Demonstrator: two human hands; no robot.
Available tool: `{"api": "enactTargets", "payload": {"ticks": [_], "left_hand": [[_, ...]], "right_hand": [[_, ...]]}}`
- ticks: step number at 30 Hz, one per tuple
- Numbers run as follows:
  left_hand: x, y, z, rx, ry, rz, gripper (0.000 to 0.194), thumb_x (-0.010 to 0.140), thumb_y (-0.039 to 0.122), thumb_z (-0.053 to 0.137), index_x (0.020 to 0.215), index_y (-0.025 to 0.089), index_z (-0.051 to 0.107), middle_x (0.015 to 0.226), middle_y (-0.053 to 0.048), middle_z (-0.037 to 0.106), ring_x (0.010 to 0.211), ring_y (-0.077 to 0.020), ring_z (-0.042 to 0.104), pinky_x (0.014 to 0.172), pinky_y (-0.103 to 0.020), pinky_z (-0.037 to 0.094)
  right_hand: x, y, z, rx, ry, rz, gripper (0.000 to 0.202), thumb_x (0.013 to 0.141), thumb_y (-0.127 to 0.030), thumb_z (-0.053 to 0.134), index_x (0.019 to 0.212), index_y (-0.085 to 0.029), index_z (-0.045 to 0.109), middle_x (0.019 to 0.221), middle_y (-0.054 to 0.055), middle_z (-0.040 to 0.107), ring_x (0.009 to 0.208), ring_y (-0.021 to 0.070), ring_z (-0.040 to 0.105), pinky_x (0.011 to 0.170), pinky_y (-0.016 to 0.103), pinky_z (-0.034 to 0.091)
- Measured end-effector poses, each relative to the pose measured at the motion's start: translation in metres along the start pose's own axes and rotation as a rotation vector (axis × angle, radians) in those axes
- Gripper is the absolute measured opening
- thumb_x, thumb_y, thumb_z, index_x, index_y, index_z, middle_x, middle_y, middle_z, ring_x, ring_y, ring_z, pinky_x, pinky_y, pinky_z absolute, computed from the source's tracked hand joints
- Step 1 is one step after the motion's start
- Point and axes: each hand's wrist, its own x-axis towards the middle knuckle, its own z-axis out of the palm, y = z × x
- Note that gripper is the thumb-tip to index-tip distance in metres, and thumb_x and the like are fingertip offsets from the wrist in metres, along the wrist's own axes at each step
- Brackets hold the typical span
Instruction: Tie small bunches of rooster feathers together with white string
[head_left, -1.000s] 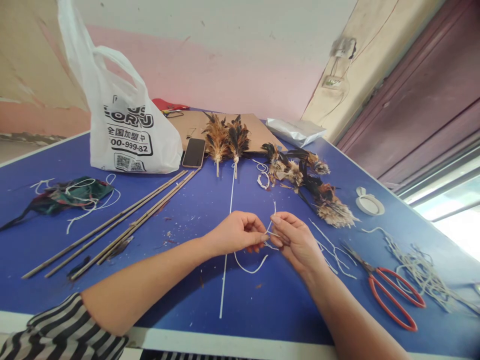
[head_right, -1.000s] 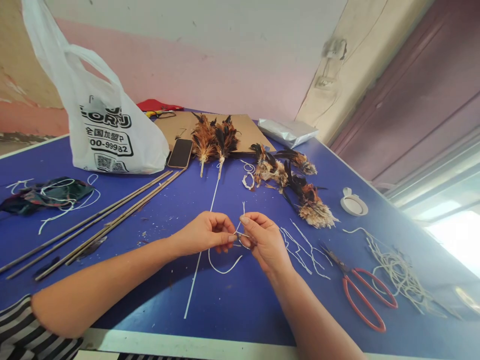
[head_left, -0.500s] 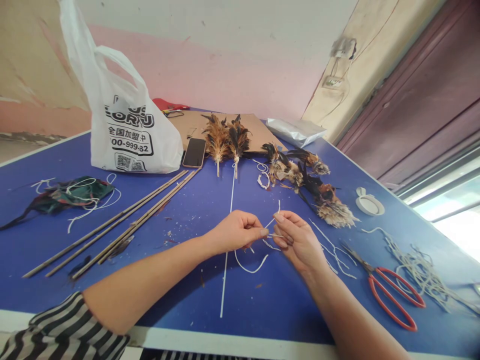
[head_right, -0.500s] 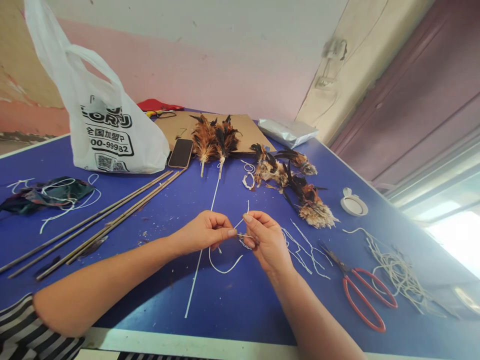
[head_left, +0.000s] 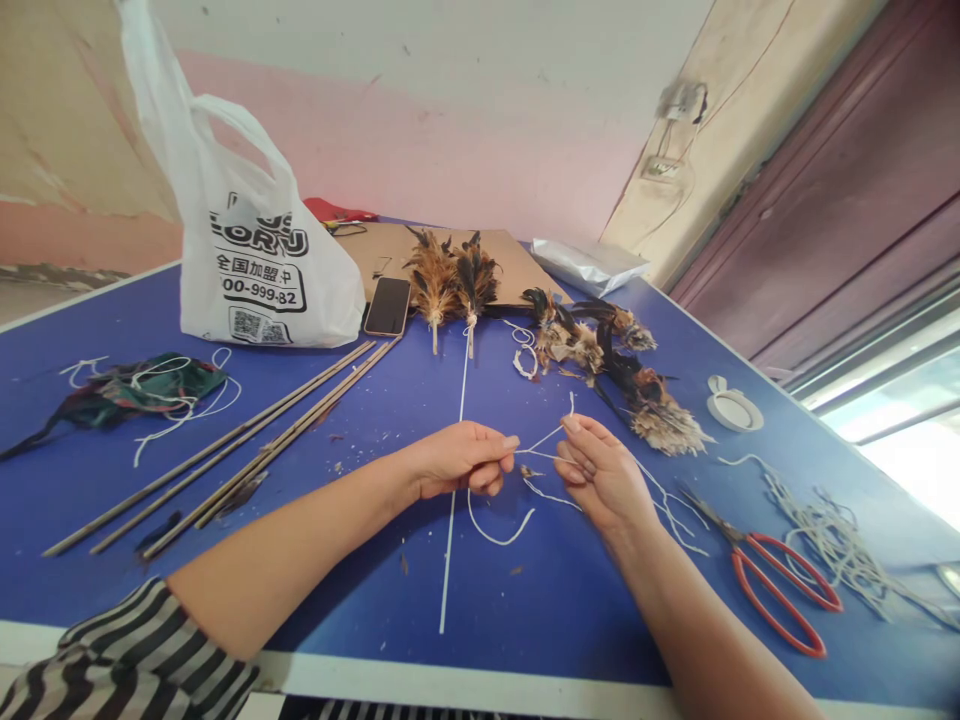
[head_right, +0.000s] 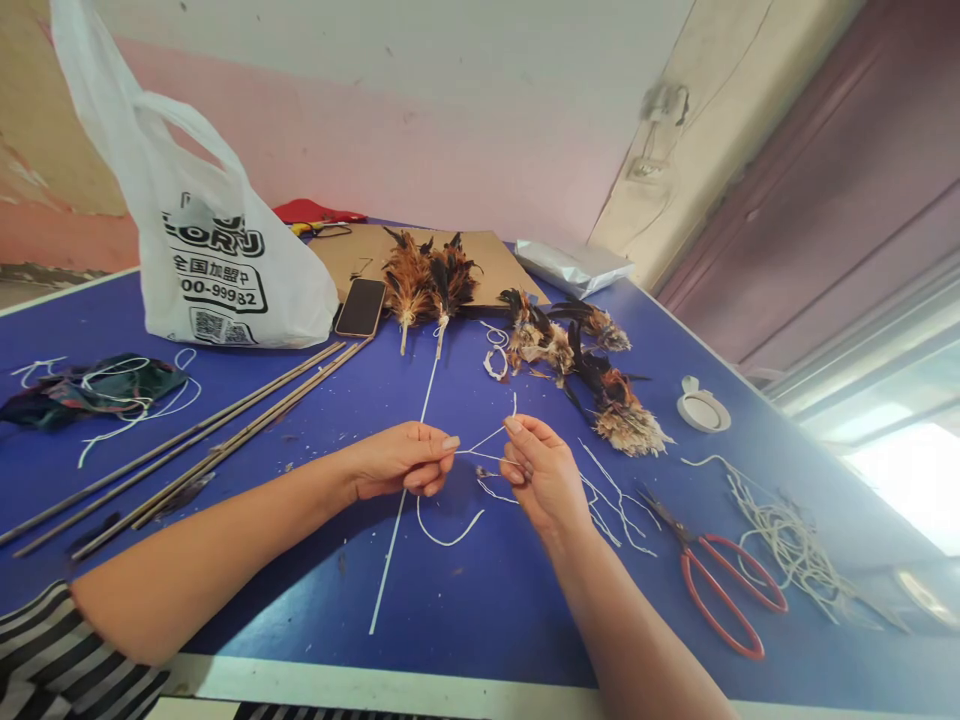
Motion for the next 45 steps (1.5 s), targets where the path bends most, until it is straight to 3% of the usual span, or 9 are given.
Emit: {"api": "enactTargets", "payload": {"ticks": [3, 6, 13, 22, 27, 30, 34, 38, 45], "left_hand": [[0.002, -0.003, 0.001, -0.140, 0.057, 0.075, 0.032, 0.073, 0.039, 0.058, 0.059, 0.012, 0.049, 0.080, -0.007, 0.063, 0.071, -0.0109, 0.055, 0.060, -0.022, 0.039], [0.002, -0.005, 0.006, -0.278, -0.017, 0.158, 0.031, 0.075, 0.034, 0.058, 0.058, 0.011, 0.047, 0.110, -0.012, 0.056, 0.080, -0.0120, 0.055, 0.063, -0.023, 0.041], [0.001, -0.005, 0.005, -0.445, -0.161, 0.115, 0.025, 0.081, 0.033, 0.049, 0.066, 0.013, 0.046, 0.072, -0.007, 0.059, 0.060, -0.0117, 0.055, 0.053, -0.022, 0.039], [0.005, -0.004, -0.008, -0.402, 0.064, 0.117, 0.024, 0.077, 0.033, 0.054, 0.064, 0.014, 0.047, 0.044, 0.004, 0.038, 0.042, -0.0063, 0.039, 0.040, -0.017, 0.025], [0.007, 0.000, -0.018, -0.255, 0.230, 0.245, 0.023, 0.073, 0.032, 0.060, 0.066, 0.013, 0.049, 0.048, 0.004, 0.044, 0.042, -0.0043, 0.039, 0.040, -0.016, 0.025], [0.008, 0.001, -0.009, -0.077, 0.317, 0.313, 0.024, 0.069, 0.029, 0.064, 0.084, 0.013, 0.055, 0.080, -0.004, 0.061, 0.048, -0.0029, 0.045, 0.044, -0.017, 0.034], [0.008, -0.005, 0.012, 0.144, 0.214, 0.241, 0.049, 0.065, 0.030, 0.067, 0.109, 0.016, 0.051, 0.107, -0.010, 0.058, 0.048, -0.0029, 0.049, 0.046, -0.020, 0.040], [0.007, -0.012, 0.022, 0.208, 0.056, 0.106, 0.038, 0.070, 0.038, 0.060, 0.098, 0.012, 0.056, 0.072, -0.004, 0.062, 0.043, -0.0053, 0.049, 0.041, -0.019, 0.039], [0.009, -0.001, 0.020, 0.362, 0.171, 0.086, 0.028, 0.073, 0.040, 0.054, 0.078, 0.012, 0.059, 0.050, 0.003, 0.052, 0.037, -0.0051, 0.043, 0.038, -0.018, 0.035]], "right_hand": [[0.002, 0.003, -0.002, 0.023, 0.009, -0.001, 0.016, 0.064, -0.023, 0.071, 0.071, -0.017, 0.058, 0.042, -0.011, 0.023, 0.038, 0.0011, 0.017, 0.034, 0.013, 0.021], [0.002, 0.008, 0.001, 0.014, 0.030, 0.024, 0.019, 0.062, -0.025, 0.072, 0.071, -0.017, 0.057, 0.042, -0.011, 0.025, 0.036, 0.0011, 0.019, 0.033, 0.013, 0.021], [0.006, 0.008, 0.000, 0.092, 0.066, 0.046, 0.023, 0.061, -0.025, 0.072, 0.067, -0.018, 0.052, 0.039, -0.012, 0.022, 0.035, 0.0015, 0.017, 0.032, 0.012, 0.021], [0.015, -0.007, -0.021, 0.099, 0.090, -0.063, 0.019, 0.065, -0.022, 0.070, 0.068, -0.018, 0.052, 0.043, -0.011, 0.022, 0.037, 0.0010, 0.017, 0.032, 0.010, 0.022], [0.013, -0.018, -0.022, -0.060, 0.101, -0.150, 0.018, 0.063, -0.024, 0.071, 0.070, -0.017, 0.057, 0.044, -0.010, 0.028, 0.038, 0.0011, 0.022, 0.033, 0.012, 0.023], [0.007, -0.016, -0.013, -0.186, 0.068, -0.157, 0.018, 0.063, -0.027, 0.071, 0.071, -0.017, 0.059, 0.044, -0.009, 0.033, 0.038, 0.0016, 0.027, 0.034, 0.015, 0.024], [-0.001, -0.009, 0.002, -0.246, 0.032, -0.153, 0.020, 0.062, -0.030, 0.071, 0.072, -0.018, 0.059, 0.045, -0.008, 0.037, 0.037, 0.0026, 0.031, 0.034, 0.017, 0.025], [-0.004, -0.009, 0.005, -0.224, 0.028, -0.191, 0.018, 0.063, -0.030, 0.070, 0.070, -0.018, 0.059, 0.044, -0.009, 0.036, 0.036, 0.0028, 0.031, 0.035, 0.017, 0.027], [-0.011, -0.025, -0.010, -0.233, 0.003, -0.077, 0.019, 0.063, -0.028, 0.071, 0.068, -0.017, 0.057, 0.041, -0.010, 0.031, 0.036, 0.0023, 0.024, 0.034, 0.017, 0.026]]}}
